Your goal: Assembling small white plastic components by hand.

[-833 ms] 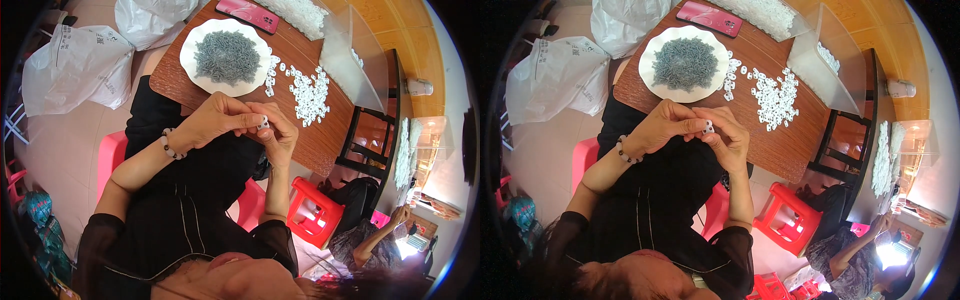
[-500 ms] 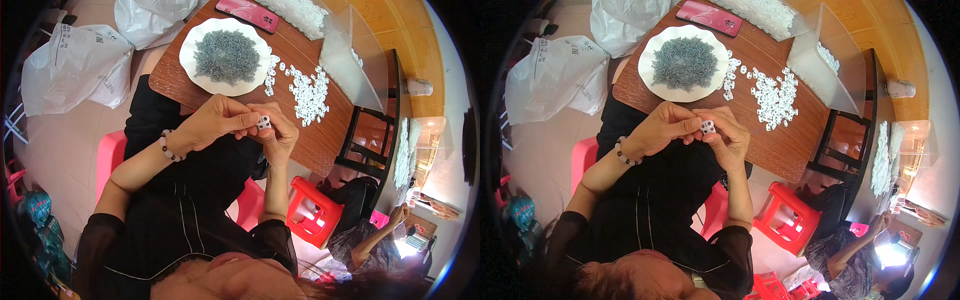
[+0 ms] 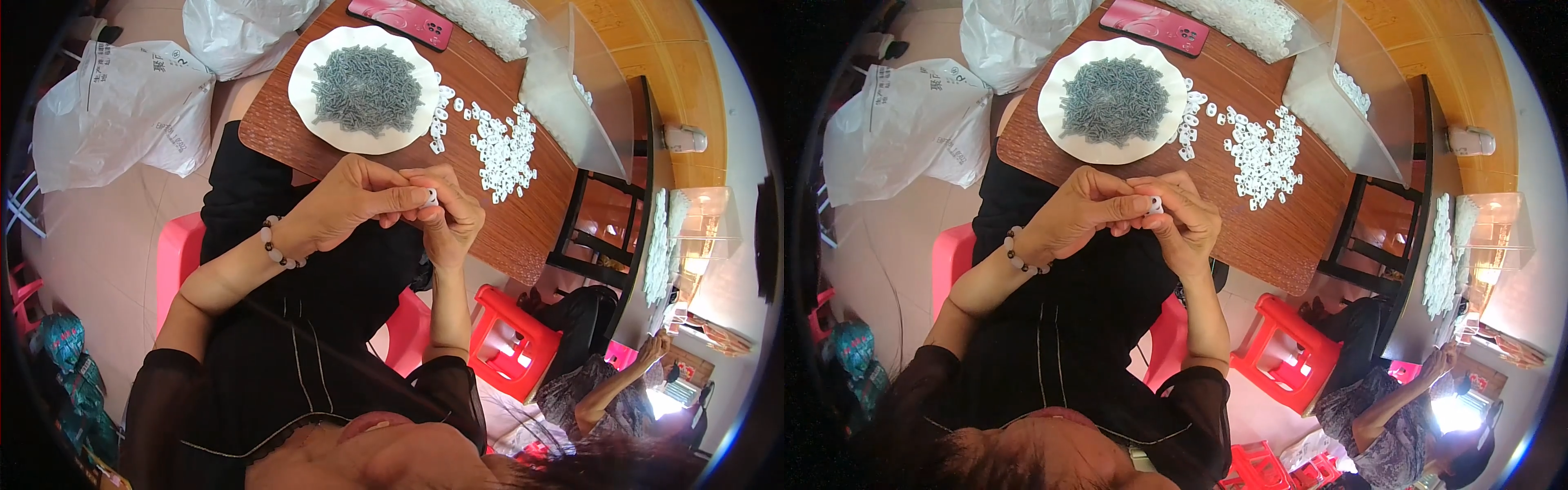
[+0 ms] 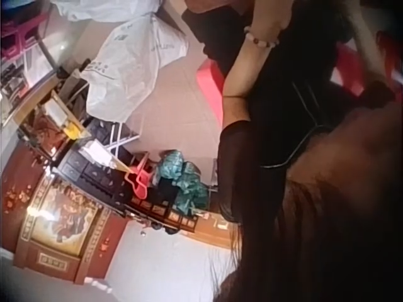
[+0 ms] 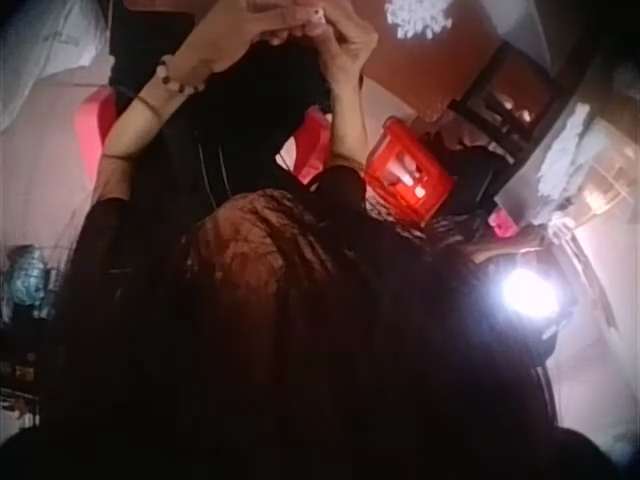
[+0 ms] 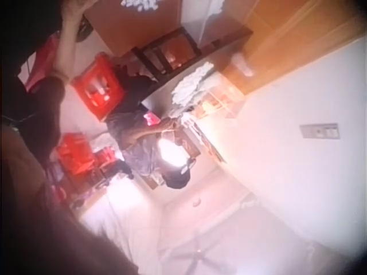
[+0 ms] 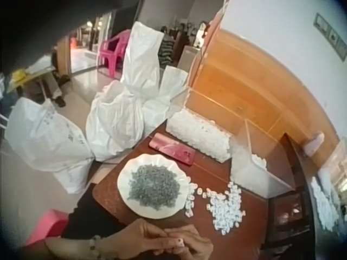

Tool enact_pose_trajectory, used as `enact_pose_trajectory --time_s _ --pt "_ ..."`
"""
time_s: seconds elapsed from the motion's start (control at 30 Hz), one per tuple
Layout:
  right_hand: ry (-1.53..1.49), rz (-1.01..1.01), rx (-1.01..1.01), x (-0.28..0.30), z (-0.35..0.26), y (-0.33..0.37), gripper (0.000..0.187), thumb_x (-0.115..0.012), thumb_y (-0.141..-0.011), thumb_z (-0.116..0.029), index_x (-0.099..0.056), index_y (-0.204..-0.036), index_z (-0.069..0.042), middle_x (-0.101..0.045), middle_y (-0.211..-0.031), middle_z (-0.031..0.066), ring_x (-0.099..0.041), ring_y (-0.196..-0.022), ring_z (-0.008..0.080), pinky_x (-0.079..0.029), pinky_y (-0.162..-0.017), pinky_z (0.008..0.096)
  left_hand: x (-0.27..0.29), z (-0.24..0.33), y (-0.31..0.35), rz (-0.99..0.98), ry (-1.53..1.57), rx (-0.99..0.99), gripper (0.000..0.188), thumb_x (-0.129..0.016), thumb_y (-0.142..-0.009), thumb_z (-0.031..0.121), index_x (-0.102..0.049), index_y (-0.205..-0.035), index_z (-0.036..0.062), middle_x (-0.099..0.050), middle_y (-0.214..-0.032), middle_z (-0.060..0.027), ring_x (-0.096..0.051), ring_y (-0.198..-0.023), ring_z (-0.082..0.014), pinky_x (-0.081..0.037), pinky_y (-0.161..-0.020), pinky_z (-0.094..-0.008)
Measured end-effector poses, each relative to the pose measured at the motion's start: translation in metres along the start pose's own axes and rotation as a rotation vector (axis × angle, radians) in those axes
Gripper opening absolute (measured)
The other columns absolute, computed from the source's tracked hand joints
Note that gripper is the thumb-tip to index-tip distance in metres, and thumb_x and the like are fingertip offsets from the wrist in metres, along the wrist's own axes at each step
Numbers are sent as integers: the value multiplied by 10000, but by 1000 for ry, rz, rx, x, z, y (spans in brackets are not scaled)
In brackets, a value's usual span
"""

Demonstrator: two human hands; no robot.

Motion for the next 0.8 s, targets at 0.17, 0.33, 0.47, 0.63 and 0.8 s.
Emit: enact_pose_trajectory --time_s 0.17,0.33,0.47,0.63,0.8 --pt "5 -4 30 -1 3 0 388 -683 -796 -330 -680 -969 16 -686 -952 136 -593 -854 214 -473 -751 313 -1 0 2 1 38 5 184 -704 -827 199 -710 -819 15 -614 -695 -20 -482 -596 -59 -372 -529 -185" --pt "9 45 70 0 7 3 390 -677 -804 -345 -683 -955 14 -688 -930 136 -602 -842 214 -477 -741 309 -2 -2 1 26 49 31 184 -716 -815 200 -714 -808 16 -613 -686 -23 -481 -589 -62 -372 -526 -185" --pt "1 77 86 -1 7 3 400 -672 -808 -361 -683 -942 15 -690 -907 129 -607 -831 212 -480 -733 306 -5 -4 0 48 62 47 183 -719 -812 197 -714 -810 14 -611 -681 -23 -480 -584 -61 -370 -520 -187" --pt "55 103 79 -1 7 4 401 -656 -822 -377 -684 -911 14 -691 -878 110 -607 -805 202 -479 -721 298 -5 -4 -1 58 67 50 179 -725 -809 198 -719 -817 19 -608 -673 -18 -481 -580 -56 -367 -511 -191" --pt "62 128 76 0 12 4 404 -652 -828 -375 -683 -914 19 -689 -872 109 -599 -791 199 -478 -709 295 -3 -7 -5 56 10 44 172 -680 -849 192 -710 -824 24 -617 -666 -1 -504 -574 -46 -389 -531 -184"
Point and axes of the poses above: each hand's wrist, its own y-axis away from the middle knuckle, its own x-axis out of the back of the hand, z = x × y, the point moved 3 cm from there along -y, towards the middle knuckle
